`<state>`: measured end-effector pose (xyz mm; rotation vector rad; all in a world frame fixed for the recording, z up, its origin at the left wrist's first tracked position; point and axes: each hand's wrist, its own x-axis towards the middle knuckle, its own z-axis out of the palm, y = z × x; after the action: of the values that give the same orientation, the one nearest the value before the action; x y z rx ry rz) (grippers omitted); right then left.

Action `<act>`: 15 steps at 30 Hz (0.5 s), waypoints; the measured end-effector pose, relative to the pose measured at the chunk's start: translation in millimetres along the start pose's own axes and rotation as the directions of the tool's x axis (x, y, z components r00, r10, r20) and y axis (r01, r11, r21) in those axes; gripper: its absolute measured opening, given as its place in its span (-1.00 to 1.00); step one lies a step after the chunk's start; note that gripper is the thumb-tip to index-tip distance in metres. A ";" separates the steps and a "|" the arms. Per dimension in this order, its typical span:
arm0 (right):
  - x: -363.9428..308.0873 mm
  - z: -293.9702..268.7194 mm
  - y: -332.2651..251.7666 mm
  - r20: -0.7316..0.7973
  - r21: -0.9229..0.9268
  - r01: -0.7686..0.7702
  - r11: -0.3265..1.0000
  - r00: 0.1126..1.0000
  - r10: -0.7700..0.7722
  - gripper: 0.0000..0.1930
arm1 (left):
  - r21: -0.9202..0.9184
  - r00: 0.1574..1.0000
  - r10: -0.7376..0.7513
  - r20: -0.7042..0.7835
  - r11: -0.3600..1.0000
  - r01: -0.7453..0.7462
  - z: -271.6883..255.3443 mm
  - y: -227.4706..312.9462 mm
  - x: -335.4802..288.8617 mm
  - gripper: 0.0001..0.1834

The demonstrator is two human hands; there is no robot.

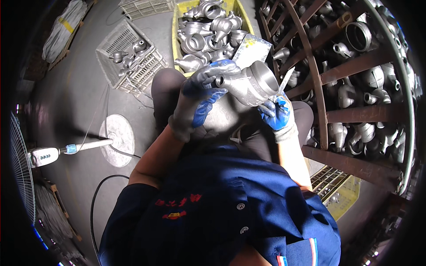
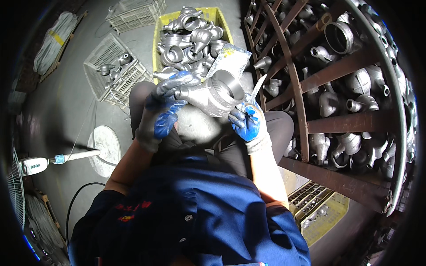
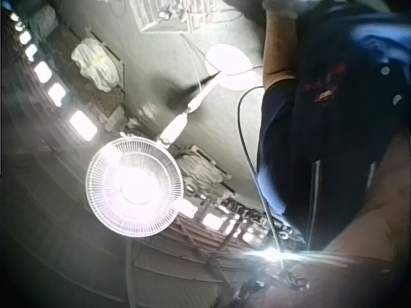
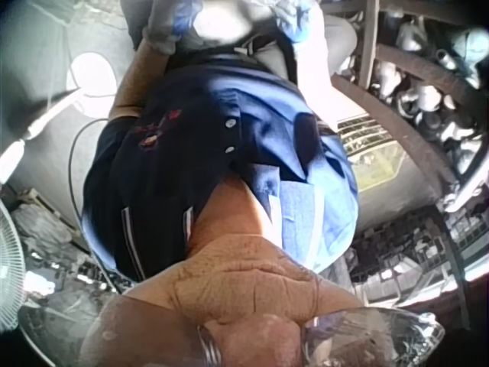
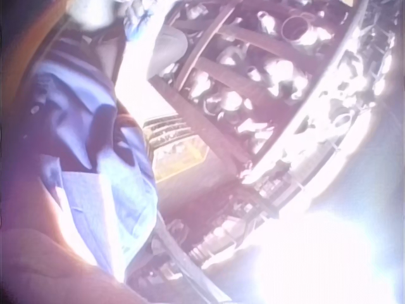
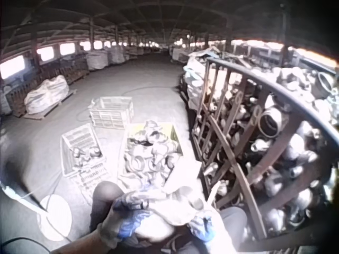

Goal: The person is cleaning and deburring metal pipe fittings using a manual scraper tool.

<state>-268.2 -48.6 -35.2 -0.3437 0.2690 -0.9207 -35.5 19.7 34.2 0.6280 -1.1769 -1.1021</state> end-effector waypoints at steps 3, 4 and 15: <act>1.6 -5.4 -4.0 -0.057 0.068 -0.020 0.997 0.998 0.024 -0.69 | -0.120 0.998 -0.057 0.035 0.991 0.061 -3.2 -0.9 -4.6 -0.53; 2.5 -4.4 -5.4 -0.067 0.095 -0.059 0.994 0.996 0.066 -0.74 | -0.121 0.997 -0.062 0.037 0.990 0.066 -4.3 -2.8 -4.2 -0.53; 19.4 -18.1 -1.2 -0.219 -0.026 -0.231 0.973 0.951 0.220 -0.91 | 0.068 0.979 -0.196 -0.055 0.978 0.200 8.8 -88.9 -37.1 -0.26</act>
<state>-264.6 -68.2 -52.8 -0.2544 0.5219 -0.7253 -74.0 21.4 -54.5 0.8383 -1.1352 -1.2085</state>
